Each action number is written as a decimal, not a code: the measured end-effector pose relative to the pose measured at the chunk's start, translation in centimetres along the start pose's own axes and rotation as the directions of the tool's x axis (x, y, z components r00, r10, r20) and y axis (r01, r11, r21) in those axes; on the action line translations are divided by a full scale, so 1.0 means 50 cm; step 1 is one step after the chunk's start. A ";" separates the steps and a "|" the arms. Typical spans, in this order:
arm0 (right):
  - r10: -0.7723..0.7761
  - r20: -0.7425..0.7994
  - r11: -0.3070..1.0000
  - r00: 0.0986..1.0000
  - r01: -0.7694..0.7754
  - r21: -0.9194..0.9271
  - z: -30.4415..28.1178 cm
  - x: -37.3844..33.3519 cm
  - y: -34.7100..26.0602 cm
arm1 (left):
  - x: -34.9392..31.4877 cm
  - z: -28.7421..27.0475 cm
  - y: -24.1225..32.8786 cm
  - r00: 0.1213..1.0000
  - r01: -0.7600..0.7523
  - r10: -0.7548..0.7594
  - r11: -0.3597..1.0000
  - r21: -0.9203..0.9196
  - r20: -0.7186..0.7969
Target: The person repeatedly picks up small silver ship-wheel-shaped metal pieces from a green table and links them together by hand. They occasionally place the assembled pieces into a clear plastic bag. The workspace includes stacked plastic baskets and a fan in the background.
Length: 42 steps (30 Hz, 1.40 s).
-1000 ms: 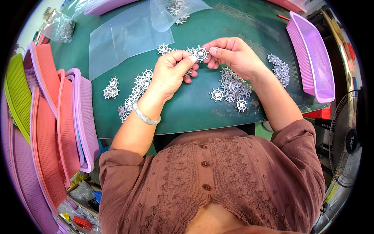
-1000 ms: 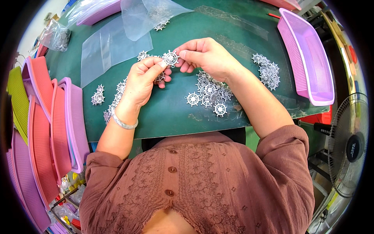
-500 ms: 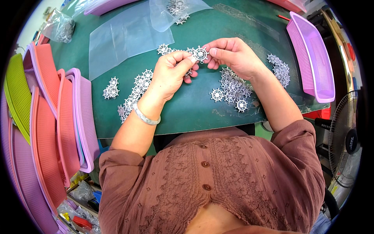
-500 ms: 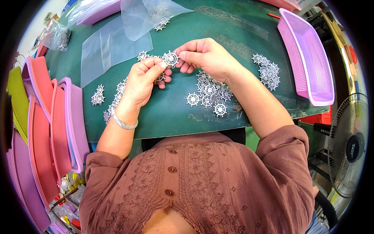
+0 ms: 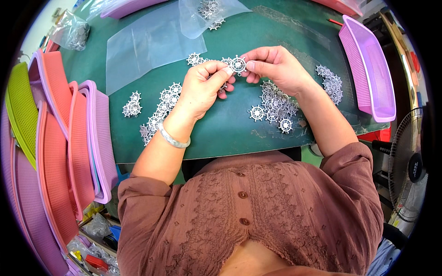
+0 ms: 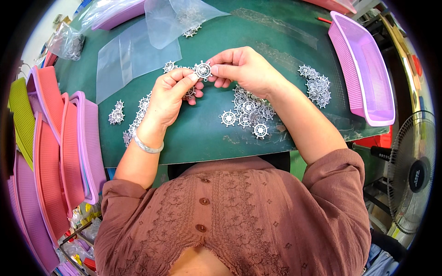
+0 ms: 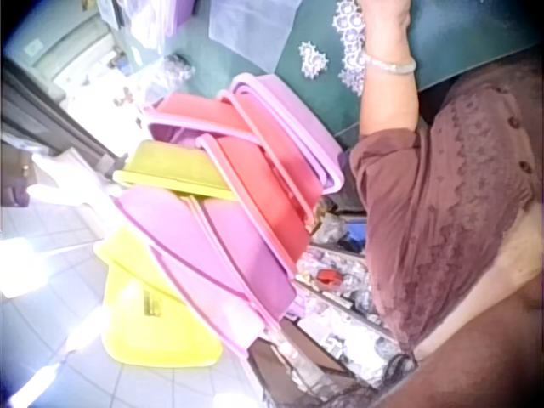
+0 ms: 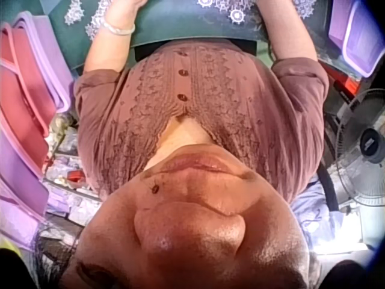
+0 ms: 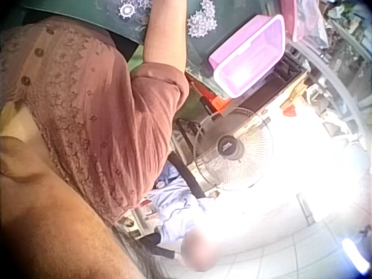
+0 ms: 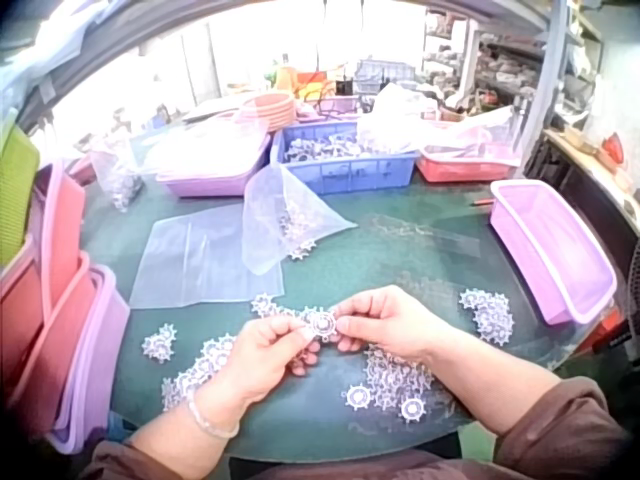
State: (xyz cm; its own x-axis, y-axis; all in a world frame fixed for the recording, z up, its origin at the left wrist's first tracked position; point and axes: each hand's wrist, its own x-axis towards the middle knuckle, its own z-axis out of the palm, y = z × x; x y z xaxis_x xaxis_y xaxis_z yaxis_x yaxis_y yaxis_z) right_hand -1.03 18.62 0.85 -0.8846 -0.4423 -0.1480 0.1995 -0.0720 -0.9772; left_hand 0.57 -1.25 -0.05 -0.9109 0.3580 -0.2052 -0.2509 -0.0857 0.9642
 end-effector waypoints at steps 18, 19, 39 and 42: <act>-0.727 0.318 -0.072 0.608 0.394 -0.916 0.063 0.153 -0.192 | -0.004 0.001 0.007 0.998 0.047 -0.049 0.997 0.062 0.032; -0.686 0.366 -0.160 0.629 0.360 -0.919 0.062 0.168 -0.205 | -0.003 0.003 0.008 0.998 0.057 -0.059 0.996 0.072 0.035; -0.374 0.235 0.163 0.897 0.313 -0.936 0.028 0.075 0.009 | 0.006 -0.024 0.026 0.944 -0.186 0.144 0.976 -0.117 -0.297; -0.389 0.205 0.196 0.898 0.298 -0.934 0.030 0.076 0.017 | 0.010 -0.027 0.020 0.951 -0.158 0.125 0.983 -0.096 -0.282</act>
State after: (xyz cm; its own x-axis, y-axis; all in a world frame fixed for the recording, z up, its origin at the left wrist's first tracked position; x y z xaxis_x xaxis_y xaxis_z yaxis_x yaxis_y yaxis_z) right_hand -3.58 15.52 -0.31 -0.7857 -0.5526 0.2780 -0.6183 0.6896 -0.3771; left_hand -0.59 -2.41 0.57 -0.9902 0.0674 -0.1220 -0.1344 -0.2303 0.9638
